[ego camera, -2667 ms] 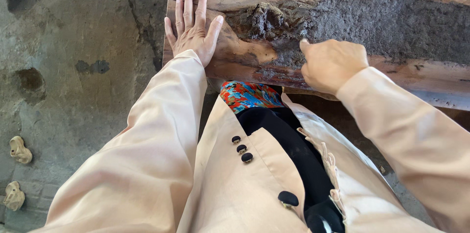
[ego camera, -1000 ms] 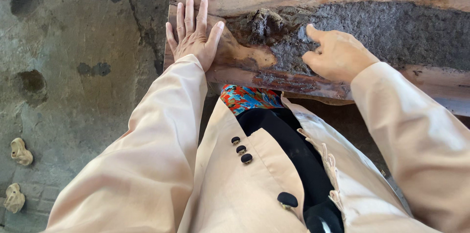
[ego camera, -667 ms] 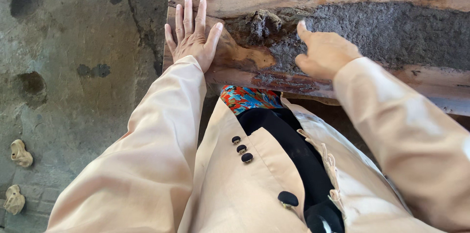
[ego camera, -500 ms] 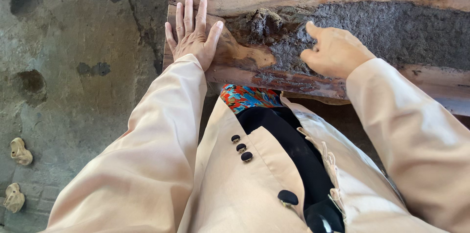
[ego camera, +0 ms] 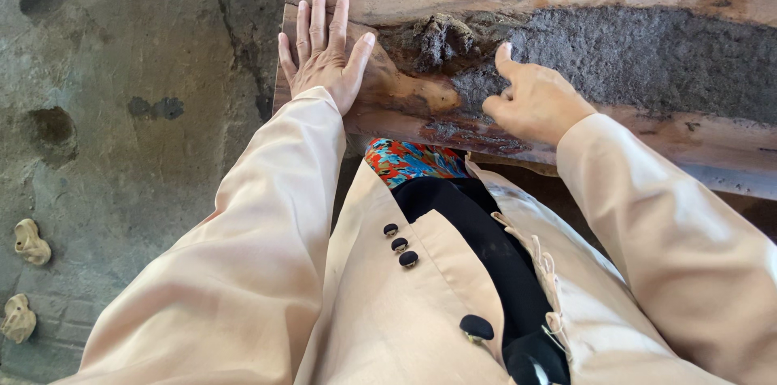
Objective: The person uses their right index finger to press and spread a dark paste into a groove on a wooden plank. The left hand rests on the plank for stability. The paste is worked into the groove repeatedly without a visible final state.
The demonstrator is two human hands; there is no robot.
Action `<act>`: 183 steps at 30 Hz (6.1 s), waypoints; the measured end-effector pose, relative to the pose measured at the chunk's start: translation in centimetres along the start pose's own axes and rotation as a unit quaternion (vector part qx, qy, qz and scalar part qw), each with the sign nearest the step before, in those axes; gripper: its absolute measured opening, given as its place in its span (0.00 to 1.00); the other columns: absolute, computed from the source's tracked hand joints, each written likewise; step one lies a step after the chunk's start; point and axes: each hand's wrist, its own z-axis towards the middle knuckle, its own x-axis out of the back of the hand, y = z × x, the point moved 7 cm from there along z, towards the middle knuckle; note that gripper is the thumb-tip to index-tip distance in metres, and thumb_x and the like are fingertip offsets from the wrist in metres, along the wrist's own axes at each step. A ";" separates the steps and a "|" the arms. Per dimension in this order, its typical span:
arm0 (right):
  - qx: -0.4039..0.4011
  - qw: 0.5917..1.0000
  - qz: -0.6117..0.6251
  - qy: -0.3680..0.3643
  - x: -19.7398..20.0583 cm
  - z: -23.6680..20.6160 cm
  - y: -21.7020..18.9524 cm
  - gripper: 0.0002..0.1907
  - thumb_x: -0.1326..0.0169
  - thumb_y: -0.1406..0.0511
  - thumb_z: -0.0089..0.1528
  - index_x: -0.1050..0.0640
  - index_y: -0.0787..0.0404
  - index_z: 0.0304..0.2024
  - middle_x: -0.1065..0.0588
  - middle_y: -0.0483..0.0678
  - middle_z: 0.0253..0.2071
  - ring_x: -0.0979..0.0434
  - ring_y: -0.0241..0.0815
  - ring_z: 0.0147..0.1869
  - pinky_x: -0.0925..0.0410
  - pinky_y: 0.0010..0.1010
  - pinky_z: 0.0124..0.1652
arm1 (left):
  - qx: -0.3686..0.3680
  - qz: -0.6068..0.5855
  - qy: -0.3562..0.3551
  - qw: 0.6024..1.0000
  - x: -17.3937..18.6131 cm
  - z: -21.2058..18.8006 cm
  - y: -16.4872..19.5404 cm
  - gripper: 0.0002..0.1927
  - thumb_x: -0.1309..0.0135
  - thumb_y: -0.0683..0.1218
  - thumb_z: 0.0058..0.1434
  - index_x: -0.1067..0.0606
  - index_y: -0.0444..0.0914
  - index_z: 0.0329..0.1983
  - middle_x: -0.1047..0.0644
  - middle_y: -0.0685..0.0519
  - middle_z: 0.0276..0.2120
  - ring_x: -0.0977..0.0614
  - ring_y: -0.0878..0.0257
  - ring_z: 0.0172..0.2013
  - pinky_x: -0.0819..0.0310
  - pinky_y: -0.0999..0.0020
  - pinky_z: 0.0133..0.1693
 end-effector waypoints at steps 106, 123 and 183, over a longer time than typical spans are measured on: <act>-0.216 0.967 0.068 0.112 -5.5 -5.0 -2.5 0.45 0.49 0.56 0.61 0.48 0.59 0.77 0.25 0.63 0.57 0.26 0.65 0.61 0.34 0.52 0.59 | -0.240 0.062 0.104 0.963 0.9 0.3 -0.4 0.39 0.53 0.65 0.72 0.49 0.50 0.81 0.52 0.51 0.80 0.52 0.53 0.78 0.67 0.41 0.73; -0.235 0.959 0.143 0.064 -5.5 -2.3 -1.8 0.34 0.49 0.55 0.60 0.29 0.46 0.71 0.18 0.63 0.46 0.15 0.57 0.53 0.29 0.40 0.61 | -0.270 0.051 0.103 0.956 1.1 0.9 0.2 0.41 0.52 0.63 0.68 0.48 0.48 0.80 0.51 0.48 0.79 0.51 0.51 0.77 0.65 0.43 0.73; -0.141 0.954 0.165 0.207 -2.4 -2.9 -3.0 0.39 0.48 0.58 0.59 0.37 0.55 0.73 0.28 0.56 0.65 0.19 0.55 0.57 0.32 0.42 0.60 | -0.113 -0.152 0.200 0.961 1.6 5.7 -4.0 0.38 0.54 0.62 0.75 0.48 0.38 0.79 0.33 0.38 0.70 0.30 0.44 0.68 0.38 0.52 0.66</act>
